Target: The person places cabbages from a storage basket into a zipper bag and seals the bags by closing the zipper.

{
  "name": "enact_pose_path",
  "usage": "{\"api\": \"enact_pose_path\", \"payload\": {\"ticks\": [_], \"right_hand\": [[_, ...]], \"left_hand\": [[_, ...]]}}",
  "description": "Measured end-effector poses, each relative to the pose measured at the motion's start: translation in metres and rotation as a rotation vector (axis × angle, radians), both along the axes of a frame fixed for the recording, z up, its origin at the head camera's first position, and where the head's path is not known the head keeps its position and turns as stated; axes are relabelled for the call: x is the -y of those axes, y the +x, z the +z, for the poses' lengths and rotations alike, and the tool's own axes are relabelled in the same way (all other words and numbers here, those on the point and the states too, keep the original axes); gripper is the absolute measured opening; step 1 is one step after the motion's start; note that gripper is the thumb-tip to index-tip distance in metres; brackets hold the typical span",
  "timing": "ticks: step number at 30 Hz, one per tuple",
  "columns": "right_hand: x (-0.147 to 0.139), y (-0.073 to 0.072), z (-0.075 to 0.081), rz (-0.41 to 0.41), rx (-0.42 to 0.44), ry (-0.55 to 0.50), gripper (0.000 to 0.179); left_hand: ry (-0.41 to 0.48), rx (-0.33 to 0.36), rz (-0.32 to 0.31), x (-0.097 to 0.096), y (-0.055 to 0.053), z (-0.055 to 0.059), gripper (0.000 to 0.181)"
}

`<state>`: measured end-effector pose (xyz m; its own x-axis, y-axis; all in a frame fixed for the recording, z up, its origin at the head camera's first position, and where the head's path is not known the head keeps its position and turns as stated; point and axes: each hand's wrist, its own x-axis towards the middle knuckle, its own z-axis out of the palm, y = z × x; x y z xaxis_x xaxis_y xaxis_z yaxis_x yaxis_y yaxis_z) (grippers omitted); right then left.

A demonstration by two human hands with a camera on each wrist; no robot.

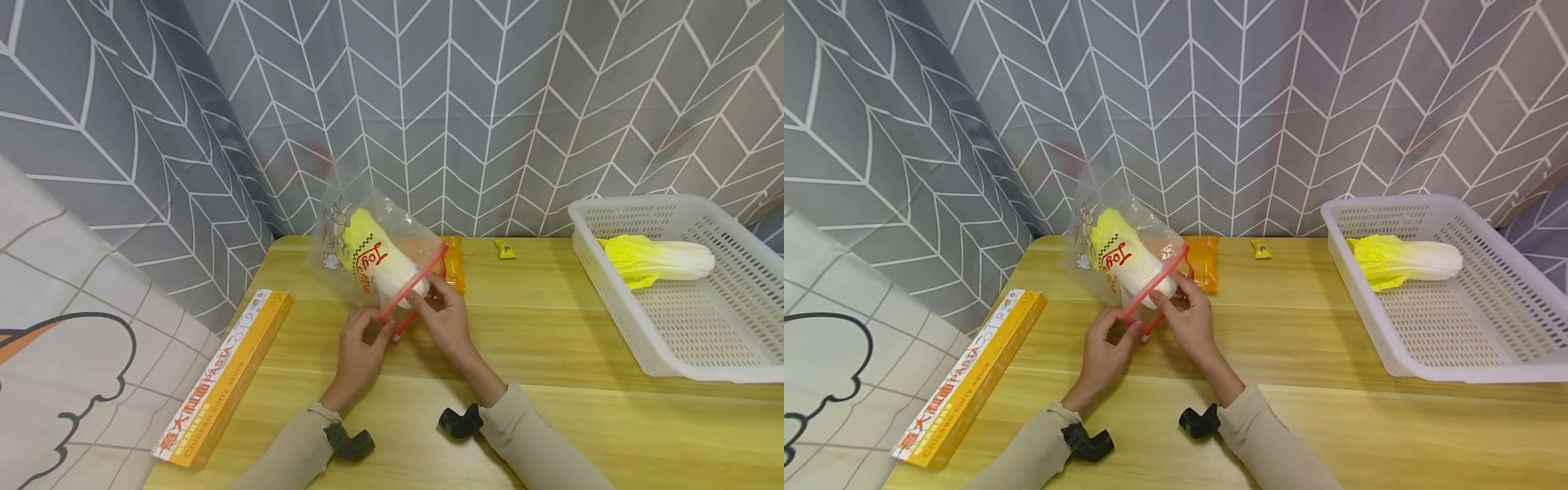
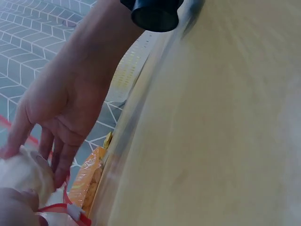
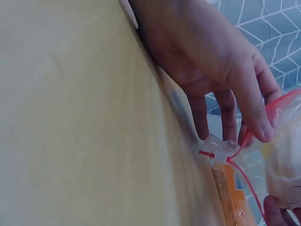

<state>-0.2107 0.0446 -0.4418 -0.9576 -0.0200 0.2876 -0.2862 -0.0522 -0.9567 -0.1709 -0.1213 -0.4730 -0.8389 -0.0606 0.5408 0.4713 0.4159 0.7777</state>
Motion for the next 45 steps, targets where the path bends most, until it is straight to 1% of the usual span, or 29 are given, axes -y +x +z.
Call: {"api": "enact_pose_path", "payload": {"ticks": [4, 7, 9, 12, 16, 19, 23, 24, 26, 28, 30, 32, 34, 40, 42, 45], "right_hand": [[0.002, 0.001, -0.004, 0.038, 0.004, 0.085, 0.043], [0.002, 0.001, -0.008, 0.072, 0.002, 0.141, 0.042], [0.001, 0.000, -0.009, 0.095, -0.013, 0.171, 0.041], [0.000, -0.001, -0.009, 0.111, -0.069, 0.232, 0.039], [0.001, -0.002, -0.011, 0.080, -0.149, 0.301, 0.041], [0.003, -0.001, -0.012, 0.048, -0.143, 0.280, 0.041], [0.006, 0.002, -0.013, -0.004, -0.063, 0.167, 0.038], [0.007, 0.002, -0.013, -0.007, -0.040, 0.136, 0.038], [0.008, 0.003, -0.013, 0.019, -0.009, 0.090, 0.040], [0.009, 0.004, -0.014, 0.066, 0.012, 0.077, 0.044], [0.009, 0.004, -0.015, 0.113, 0.026, 0.080, 0.048], [0.009, 0.005, -0.016, 0.132, 0.029, 0.106, 0.051], [0.009, 0.004, -0.018, 0.135, 0.021, 0.131, 0.052], [0.006, 0.002, -0.022, 0.136, -0.043, 0.235, 0.050], [0.006, 0.003, -0.023, 0.123, -0.055, 0.262, 0.051], [0.005, 0.003, -0.025, 0.108, -0.047, 0.277, 0.055]], "left_hand": [[0.012, 0.079, 0.015, 0.001, 0.001, 0.001, 0.006], [0.012, 0.097, 0.018, 0.000, 0.001, 0.002, 0.006], [0.002, 0.085, 0.026, 0.000, 0.001, 0.002, 0.006], [-0.012, 0.055, 0.038, -0.001, 0.001, 0.002, 0.008], [-0.031, 0.027, 0.041, -0.001, 0.001, 0.001, 0.009], [-0.031, 0.030, 0.027, 0.000, 0.002, 0.000, 0.008], [-0.030, 0.050, 0.004, 0.000, 0.001, 0.000, 0.008], [-0.030, 0.053, 0.002, -0.001, 0.001, 0.000, 0.009], [-0.021, 0.052, 0.004, -0.001, 0.001, 0.001, 0.008], [-0.009, 0.048, 0.012, -0.002, 0.001, 0.001, 0.008], [-0.001, 0.042, 0.020, -0.002, 0.001, 0.002, 0.008], [0.000, 0.045, 0.024, -0.001, 0.001, 0.002, 0.007], [-0.006, 0.051, 0.023, -0.001, 0.001, 0.003, 0.007], [-0.009, 0.083, 0.021, -0.002, 0.002, 0.004, 0.007], [-0.007, 0.090, 0.026, -0.002, 0.002, 0.003, 0.007], [-0.002, 0.098, 0.032, -0.002, 0.002, 0.003, 0.007]]}}
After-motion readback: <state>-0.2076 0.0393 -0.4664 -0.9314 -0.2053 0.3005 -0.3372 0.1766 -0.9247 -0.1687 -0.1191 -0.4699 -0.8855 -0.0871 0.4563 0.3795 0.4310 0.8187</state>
